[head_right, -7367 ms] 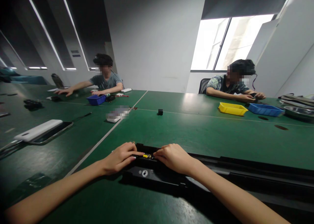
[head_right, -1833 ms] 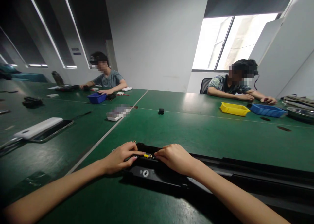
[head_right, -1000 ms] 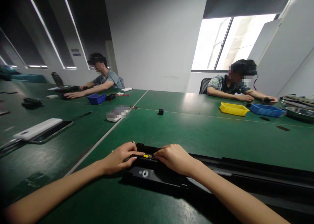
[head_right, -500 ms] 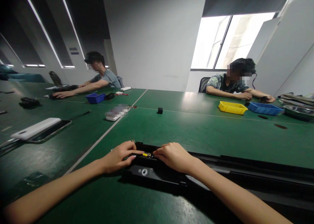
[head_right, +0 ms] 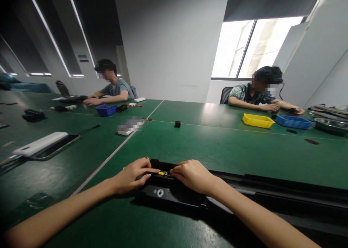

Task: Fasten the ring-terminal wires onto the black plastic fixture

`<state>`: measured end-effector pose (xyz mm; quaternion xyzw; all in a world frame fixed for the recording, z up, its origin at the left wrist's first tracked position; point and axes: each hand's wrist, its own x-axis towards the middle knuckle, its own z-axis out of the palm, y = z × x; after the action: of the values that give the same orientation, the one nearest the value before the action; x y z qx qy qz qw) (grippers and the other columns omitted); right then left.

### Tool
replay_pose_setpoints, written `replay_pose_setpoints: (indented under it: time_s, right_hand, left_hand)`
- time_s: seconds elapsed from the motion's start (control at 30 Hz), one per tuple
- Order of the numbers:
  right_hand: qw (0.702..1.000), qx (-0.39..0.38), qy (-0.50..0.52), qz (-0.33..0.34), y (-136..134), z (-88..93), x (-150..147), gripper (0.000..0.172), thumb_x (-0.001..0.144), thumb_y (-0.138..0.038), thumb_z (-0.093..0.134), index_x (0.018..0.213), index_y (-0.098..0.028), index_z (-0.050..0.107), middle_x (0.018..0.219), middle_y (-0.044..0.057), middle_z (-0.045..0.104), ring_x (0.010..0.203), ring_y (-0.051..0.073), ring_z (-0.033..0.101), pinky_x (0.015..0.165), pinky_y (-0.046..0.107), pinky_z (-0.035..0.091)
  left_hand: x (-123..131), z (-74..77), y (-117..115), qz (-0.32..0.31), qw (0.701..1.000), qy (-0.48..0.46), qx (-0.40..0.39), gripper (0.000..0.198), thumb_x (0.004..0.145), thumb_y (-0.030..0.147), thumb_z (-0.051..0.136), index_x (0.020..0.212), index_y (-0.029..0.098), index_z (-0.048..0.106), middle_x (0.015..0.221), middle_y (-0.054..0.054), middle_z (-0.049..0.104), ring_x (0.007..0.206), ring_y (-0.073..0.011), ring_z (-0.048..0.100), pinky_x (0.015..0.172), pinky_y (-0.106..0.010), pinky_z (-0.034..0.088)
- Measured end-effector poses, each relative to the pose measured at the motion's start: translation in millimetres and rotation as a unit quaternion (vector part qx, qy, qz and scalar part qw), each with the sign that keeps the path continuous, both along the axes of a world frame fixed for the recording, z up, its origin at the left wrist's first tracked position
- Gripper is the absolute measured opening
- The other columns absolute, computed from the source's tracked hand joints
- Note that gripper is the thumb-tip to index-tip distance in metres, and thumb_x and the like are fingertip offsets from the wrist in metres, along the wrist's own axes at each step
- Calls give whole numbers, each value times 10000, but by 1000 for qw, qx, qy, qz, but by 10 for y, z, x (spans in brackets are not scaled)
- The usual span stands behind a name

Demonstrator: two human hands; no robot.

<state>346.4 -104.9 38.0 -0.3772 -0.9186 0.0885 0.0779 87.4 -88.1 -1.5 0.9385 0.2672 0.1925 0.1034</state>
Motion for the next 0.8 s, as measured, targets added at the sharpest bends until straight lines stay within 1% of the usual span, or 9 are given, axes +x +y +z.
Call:
replay_pose_setpoints:
  time_s: [0.33, 0.8]
  right_hand:
    - [1000, -1, 4, 5, 0, 6, 2, 301, 928, -290, 405, 1050, -220, 672, 982, 50, 696, 826, 176, 652, 711, 256, 474]
    - [1000, -3, -4, 3, -3, 12, 0, 294, 928, -276, 413, 1062, -215, 667, 980, 49, 696, 829, 179, 653, 724, 262, 478]
  left_hand:
    - [4, 32, -27, 5, 1000, 6, -2, 336, 928, 248, 379, 1208, 214, 560, 919, -64, 501, 862, -197, 474, 789, -315, 410]
    - [8, 26, -12, 5, 1000, 13, -10, 337, 935, 255, 373, 1223, 219, 546, 932, -64, 493, 873, -196, 467, 800, -316, 401]
